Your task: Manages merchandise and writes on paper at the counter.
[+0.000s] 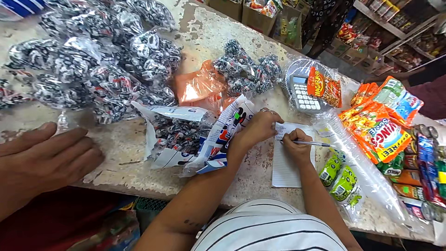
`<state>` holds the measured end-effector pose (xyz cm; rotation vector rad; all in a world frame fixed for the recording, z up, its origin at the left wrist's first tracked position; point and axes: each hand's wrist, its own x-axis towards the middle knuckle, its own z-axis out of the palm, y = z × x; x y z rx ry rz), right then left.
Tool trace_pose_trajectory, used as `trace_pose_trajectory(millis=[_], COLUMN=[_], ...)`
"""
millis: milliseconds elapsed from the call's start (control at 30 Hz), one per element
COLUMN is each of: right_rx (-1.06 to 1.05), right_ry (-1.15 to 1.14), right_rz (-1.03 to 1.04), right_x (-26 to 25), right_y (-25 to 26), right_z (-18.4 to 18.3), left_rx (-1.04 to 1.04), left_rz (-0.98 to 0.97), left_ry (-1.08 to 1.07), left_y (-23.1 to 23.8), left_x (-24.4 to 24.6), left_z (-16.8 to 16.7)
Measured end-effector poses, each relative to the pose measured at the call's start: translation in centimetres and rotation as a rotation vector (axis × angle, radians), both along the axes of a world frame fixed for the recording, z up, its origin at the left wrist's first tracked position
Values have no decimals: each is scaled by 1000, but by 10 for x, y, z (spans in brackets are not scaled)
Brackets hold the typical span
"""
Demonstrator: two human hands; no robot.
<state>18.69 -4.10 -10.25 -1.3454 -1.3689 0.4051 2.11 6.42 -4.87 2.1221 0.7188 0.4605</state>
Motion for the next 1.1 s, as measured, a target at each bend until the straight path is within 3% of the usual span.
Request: trace_pose_trajectory(millis=[1100], right_rx=[-9], right_ry=[-21], right_rz=[-67], right_x=[0], right_y=[-7], right_z=[5], left_rx=[11], left_rz=[-22], left_ry=[12], left_y=[4], left_x=[3], left_z=[-7])
